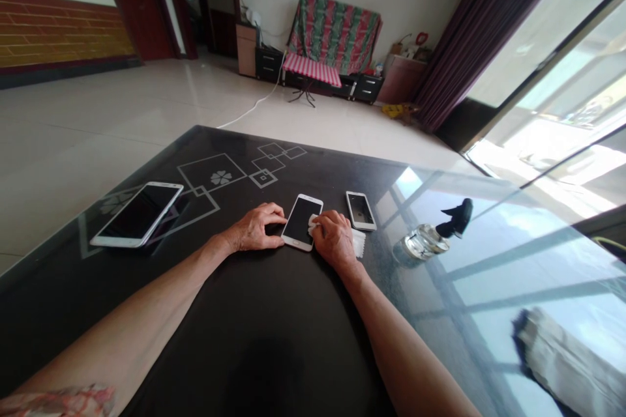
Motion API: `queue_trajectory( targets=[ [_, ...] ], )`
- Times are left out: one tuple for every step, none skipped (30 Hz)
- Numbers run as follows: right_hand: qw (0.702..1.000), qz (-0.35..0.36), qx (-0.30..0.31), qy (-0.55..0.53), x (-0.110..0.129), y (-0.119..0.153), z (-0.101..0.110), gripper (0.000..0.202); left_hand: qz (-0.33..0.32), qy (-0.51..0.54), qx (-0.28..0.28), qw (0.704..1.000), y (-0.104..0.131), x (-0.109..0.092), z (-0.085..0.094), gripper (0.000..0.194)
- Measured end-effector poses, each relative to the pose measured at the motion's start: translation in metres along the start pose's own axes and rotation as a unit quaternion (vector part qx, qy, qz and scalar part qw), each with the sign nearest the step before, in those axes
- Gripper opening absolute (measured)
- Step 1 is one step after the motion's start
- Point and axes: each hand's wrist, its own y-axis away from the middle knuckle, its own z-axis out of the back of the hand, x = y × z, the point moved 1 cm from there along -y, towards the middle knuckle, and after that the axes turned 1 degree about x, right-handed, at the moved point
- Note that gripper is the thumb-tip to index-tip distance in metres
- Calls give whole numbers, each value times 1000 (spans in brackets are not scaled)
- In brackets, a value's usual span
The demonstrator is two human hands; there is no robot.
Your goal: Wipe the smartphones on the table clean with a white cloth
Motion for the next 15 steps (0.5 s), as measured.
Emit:
queue_trajectory(
  targets=[
    [1000, 0, 0, 2, -1, -1, -2, 21, 0, 1, 0, 1000, 0, 0, 0, 38],
    [1000, 1, 1, 2, -2, -1, -3, 23, 1, 2, 0, 1000, 0, 0, 0, 37],
    [1000, 0, 0, 1, -3, -2, -3, 23, 2, 2, 0, 1000, 0, -1, 1, 37],
    [1000, -2, -1, 0, -3, -2, -4, 23, 2, 2, 0, 1000, 0, -1, 1, 37],
    [1000, -6, -2, -3, -2, -2, -3, 22, 3, 2, 1, 1000, 0, -1, 1, 37],
    [1000, -8, -2, -5, -2, -1, -3, 20, 3, 2, 1, 1000, 0, -1, 1, 37],
    [1000, -9, -1, -7, -1, -1, -2, 18, 3, 2, 2, 1000, 0, -1, 1, 37],
    [1000, -8, 0, -9, 0, 0, -1, 16, 2, 3, 2, 1000, -1, -1, 1, 37],
    [1000, -6, 1, -11, 1, 0, 1, 15, 2, 3, 3, 1000, -1, -2, 1, 37],
    [1000, -3, 3, -14, 2, 1, 2, 14, 1, 3, 2, 1000, -1, -2, 1, 37],
    [1000, 2, 4, -20, 3, 2, 3, 14, 1, 3, 2, 1000, -1, -2, 1, 37],
    [1000, 9, 7, -29, 3, 3, 4, 14, 2, 3, 2, 1000, -1, -2, 1, 37],
    [999, 18, 14, -42, 4, 5, 5, 13, 2, 1, 2, 1000, -1, -2, 1, 37],
    [998, 32, 24, -58, 5, 6, 6, 14, 2, 0, 2, 1000, -1, -2, 1, 36],
    [995, 48, 37, -74, 6, 7, 7, 14, 2, 0, 1, 1000, -1, -2, 1, 36]
  ],
)
